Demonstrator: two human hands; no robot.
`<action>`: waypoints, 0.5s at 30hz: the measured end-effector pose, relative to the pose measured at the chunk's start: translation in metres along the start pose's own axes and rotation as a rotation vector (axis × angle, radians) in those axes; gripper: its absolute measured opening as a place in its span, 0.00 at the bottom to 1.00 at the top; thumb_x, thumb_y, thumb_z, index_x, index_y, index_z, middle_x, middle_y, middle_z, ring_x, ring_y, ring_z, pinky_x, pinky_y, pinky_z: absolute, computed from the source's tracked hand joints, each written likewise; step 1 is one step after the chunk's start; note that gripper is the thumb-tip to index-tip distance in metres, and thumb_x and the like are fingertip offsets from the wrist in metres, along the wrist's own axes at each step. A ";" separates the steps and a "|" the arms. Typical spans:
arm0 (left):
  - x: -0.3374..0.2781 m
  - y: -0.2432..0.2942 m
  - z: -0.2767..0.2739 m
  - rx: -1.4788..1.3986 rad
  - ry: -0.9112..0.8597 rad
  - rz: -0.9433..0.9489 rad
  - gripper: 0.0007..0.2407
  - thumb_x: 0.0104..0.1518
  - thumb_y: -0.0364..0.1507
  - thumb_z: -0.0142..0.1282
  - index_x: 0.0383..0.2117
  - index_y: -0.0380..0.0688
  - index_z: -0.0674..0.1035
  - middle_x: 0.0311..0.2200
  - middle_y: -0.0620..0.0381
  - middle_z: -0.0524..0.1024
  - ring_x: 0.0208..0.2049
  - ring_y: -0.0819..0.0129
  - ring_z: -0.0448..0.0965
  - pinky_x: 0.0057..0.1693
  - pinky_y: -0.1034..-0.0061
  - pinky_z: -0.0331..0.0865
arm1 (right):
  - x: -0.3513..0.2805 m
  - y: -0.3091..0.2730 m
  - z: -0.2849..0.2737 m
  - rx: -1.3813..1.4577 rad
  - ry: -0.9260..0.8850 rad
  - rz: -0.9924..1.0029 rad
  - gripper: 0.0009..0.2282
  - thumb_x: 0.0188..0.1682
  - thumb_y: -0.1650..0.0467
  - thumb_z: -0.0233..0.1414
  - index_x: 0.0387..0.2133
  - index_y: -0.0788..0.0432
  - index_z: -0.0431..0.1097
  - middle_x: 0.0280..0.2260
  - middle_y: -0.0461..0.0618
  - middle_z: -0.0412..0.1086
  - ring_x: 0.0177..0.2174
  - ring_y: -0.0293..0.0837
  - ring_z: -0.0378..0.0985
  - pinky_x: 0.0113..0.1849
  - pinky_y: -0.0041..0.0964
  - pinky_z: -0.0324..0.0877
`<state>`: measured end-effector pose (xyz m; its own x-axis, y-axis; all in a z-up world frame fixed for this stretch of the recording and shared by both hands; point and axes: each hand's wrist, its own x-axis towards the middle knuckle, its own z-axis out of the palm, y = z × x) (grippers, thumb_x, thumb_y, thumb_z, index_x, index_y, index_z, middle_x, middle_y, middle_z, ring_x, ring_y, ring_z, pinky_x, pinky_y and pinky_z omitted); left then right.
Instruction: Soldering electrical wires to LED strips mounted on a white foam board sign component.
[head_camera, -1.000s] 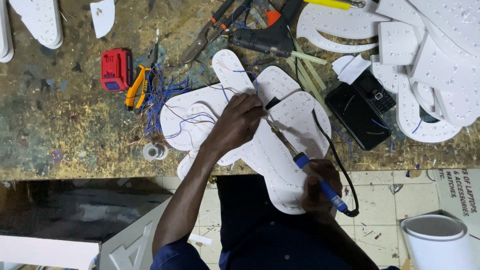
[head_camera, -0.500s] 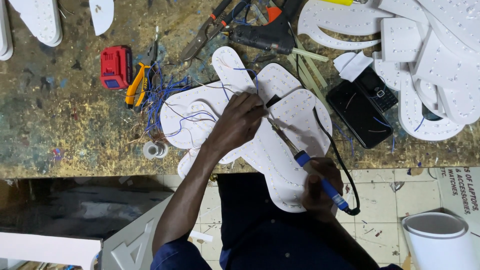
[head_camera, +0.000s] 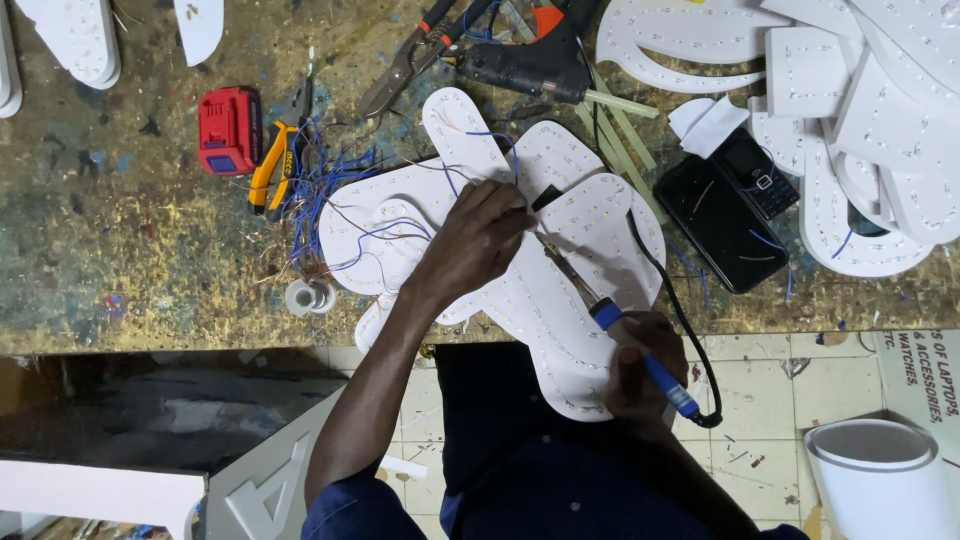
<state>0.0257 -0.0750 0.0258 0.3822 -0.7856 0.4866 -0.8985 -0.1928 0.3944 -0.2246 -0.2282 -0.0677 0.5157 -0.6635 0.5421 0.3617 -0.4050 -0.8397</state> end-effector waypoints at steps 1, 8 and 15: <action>0.000 0.000 -0.001 -0.001 -0.001 0.000 0.04 0.60 0.18 0.66 0.35 0.41 0.89 0.40 0.55 0.76 0.43 0.54 0.78 0.48 0.61 0.70 | 0.001 -0.001 0.000 -0.001 0.000 0.001 0.18 0.60 0.60 0.59 0.40 0.68 0.75 0.34 0.54 0.74 0.36 0.49 0.83 0.38 0.38 0.75; 0.001 0.003 -0.005 -0.007 -0.003 0.012 0.04 0.61 0.18 0.66 0.35 0.42 0.89 0.41 0.54 0.76 0.45 0.52 0.78 0.47 0.60 0.70 | -0.007 0.007 0.000 -0.033 -0.027 0.014 0.17 0.63 0.59 0.56 0.43 0.64 0.76 0.38 0.53 0.74 0.39 0.47 0.81 0.40 0.35 0.73; 0.000 0.002 -0.005 0.024 -0.019 0.029 0.04 0.60 0.18 0.66 0.35 0.42 0.89 0.41 0.54 0.76 0.46 0.52 0.78 0.48 0.60 0.70 | -0.005 0.006 0.004 0.016 0.021 -0.017 0.17 0.60 0.61 0.58 0.41 0.68 0.76 0.36 0.56 0.76 0.37 0.49 0.82 0.39 0.37 0.74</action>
